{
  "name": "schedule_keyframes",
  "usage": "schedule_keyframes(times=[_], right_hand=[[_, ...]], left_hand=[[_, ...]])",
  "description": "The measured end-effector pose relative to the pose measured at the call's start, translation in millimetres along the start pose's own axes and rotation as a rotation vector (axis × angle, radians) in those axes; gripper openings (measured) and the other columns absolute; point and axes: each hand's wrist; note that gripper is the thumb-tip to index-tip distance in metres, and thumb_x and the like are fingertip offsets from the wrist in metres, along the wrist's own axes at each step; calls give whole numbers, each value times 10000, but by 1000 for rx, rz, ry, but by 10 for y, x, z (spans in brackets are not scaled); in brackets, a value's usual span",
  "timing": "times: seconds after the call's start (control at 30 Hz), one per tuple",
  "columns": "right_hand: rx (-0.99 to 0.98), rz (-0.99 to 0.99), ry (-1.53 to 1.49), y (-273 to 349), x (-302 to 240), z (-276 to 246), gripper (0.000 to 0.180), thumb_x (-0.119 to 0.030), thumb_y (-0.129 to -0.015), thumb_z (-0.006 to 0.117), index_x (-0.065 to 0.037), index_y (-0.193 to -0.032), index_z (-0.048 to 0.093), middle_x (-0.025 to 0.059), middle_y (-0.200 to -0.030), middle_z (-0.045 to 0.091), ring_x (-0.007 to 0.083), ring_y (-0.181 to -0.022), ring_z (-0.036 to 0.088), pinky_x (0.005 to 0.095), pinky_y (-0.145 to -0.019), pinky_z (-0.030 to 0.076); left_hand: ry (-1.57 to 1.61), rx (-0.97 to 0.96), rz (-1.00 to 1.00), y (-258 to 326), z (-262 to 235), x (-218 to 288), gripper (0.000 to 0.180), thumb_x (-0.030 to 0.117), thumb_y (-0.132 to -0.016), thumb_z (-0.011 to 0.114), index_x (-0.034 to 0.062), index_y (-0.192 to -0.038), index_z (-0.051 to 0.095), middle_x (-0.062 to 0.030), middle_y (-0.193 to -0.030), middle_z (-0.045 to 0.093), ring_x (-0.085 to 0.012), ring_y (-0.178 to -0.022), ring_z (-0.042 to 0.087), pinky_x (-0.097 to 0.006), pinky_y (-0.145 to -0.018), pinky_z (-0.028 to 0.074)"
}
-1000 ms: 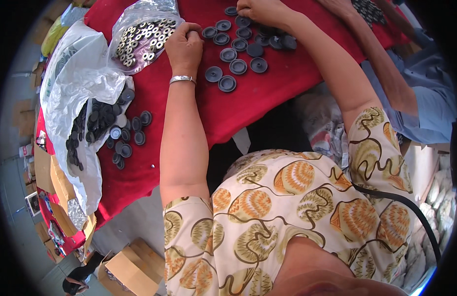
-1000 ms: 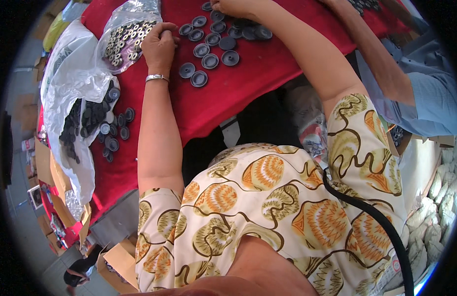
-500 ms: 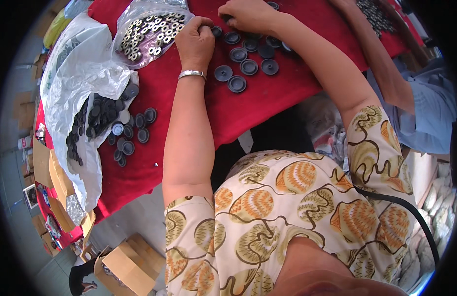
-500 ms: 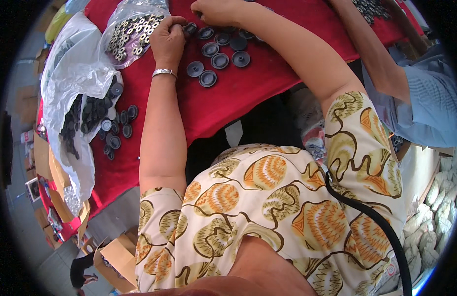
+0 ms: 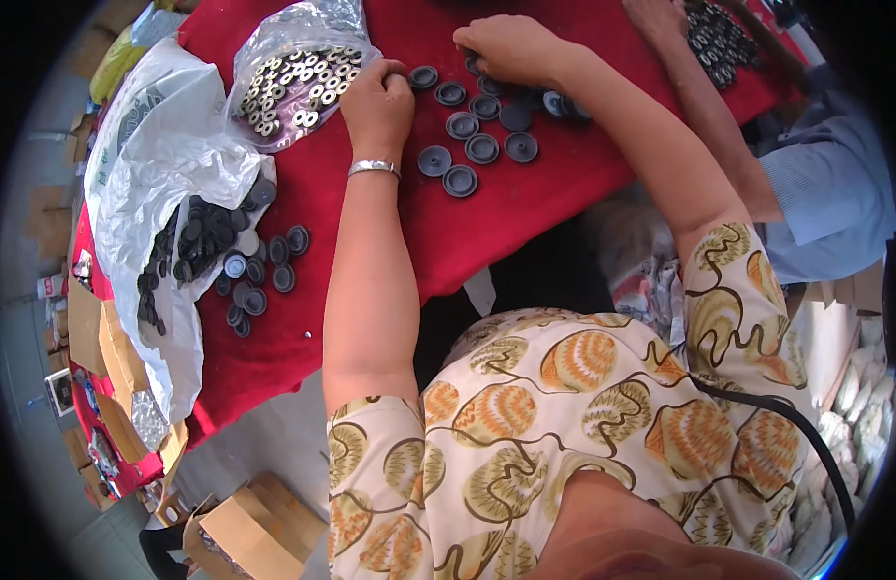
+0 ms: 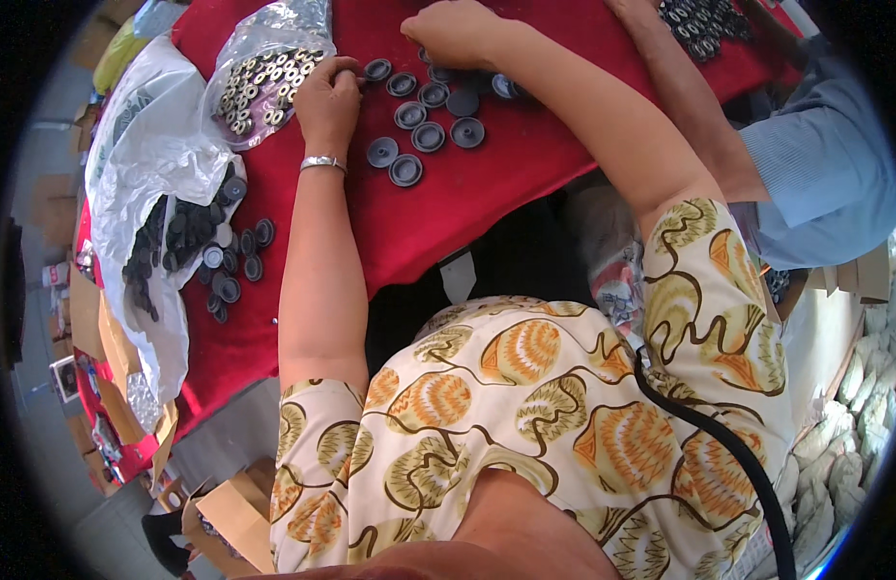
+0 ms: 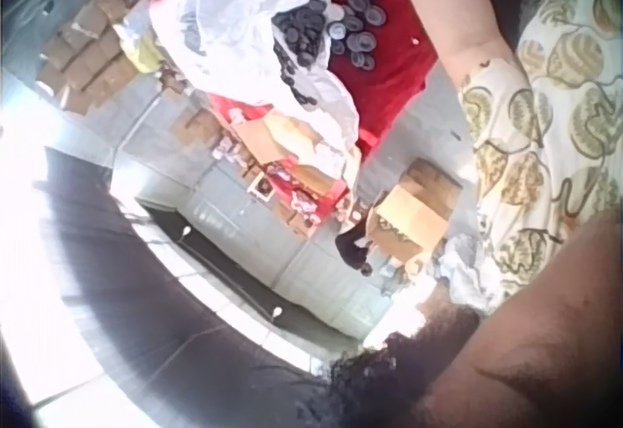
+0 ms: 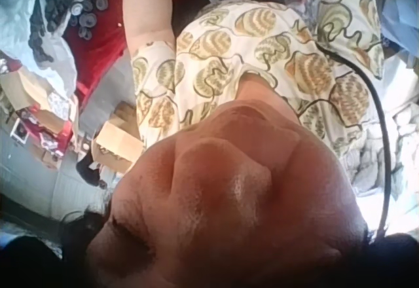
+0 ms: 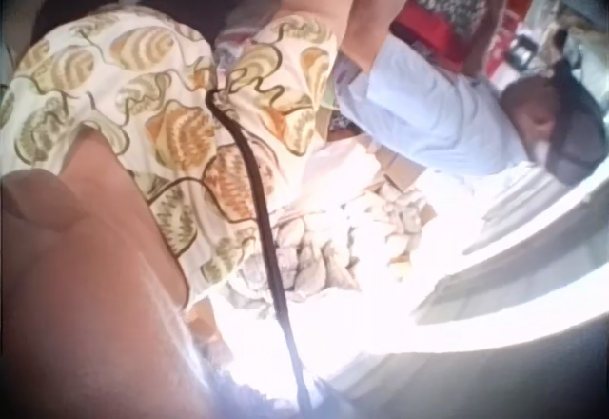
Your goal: The recorder is seen assembling small metal washers into circular plastic caps at a manufacturing workstation.
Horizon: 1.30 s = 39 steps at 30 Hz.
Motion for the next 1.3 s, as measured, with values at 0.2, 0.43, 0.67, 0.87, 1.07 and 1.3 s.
schedule_keyframes(times=[0.2, 0.43, 0.67, 0.87, 1.07, 1.3], right_hand=[[45, -15, -87, 20, 140, -53, 251, -128, -766, 635, -63, -1003, 584, 140, -952, 634, 326, -940, 618, 448, -809, 492], [547, 54, -136, -383, 495, -865, 166, -161, -761, 648, -39, -872, 665, 202, -831, 658, 365, -871, 644, 435, -772, 498], [398, 101, -49, -55, 666, -707, 308, -308, -820, 652, -56, -998, 672, 172, -917, 672, 354, -955, 635, 445, -824, 503], [-14, 309, -76, 726, 443, -240, 348, -239, -791, 699, -83, -1095, 630, 150, -989, 625, 326, -966, 608, 428, -826, 486], [283, 281, -790, 644, 469, -283, 220, -152, -776, 681, -23, -954, 680, 123, -816, 686, 195, -681, 663, 338, -613, 537], [233, 381, -296, 609, 756, -145, 254, -241, -804, 634, -32, -939, 686, 169, -884, 685, 328, -849, 660, 407, -765, 526]], left_hand=[[213, -142, 139, 9, 65, -8, 144, 86, -830, 588, 40, -899, 706, -136, -836, 691, -289, -793, 670, -351, -731, 523], [196, -112, 93, -28, 110, 15, 148, 66, -833, 567, 42, -896, 699, -130, -821, 686, -271, -750, 669, -348, -697, 522], [268, -155, -27, -1, 13, 81, 172, 31, -861, 534, -6, -923, 689, -106, -796, 689, -172, -682, 668, -274, -602, 541], [186, -192, 24, -46, 25, 36, 177, 22, -863, 532, -7, -931, 693, -115, -835, 700, -151, -735, 675, -268, -636, 543], [244, -230, -123, 18, -95, 28, 194, 24, -893, 521, -9, -971, 696, -95, -923, 697, -150, -828, 675, -260, -708, 558], [309, -224, -147, 4, -65, 44, 174, 25, -880, 532, 3, -938, 695, -85, -854, 698, -122, -703, 654, -243, -634, 537]])
Point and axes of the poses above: each hand's wrist, its own y-axis away from the middle knuckle, its own z-axis out of the palm, x = y × z
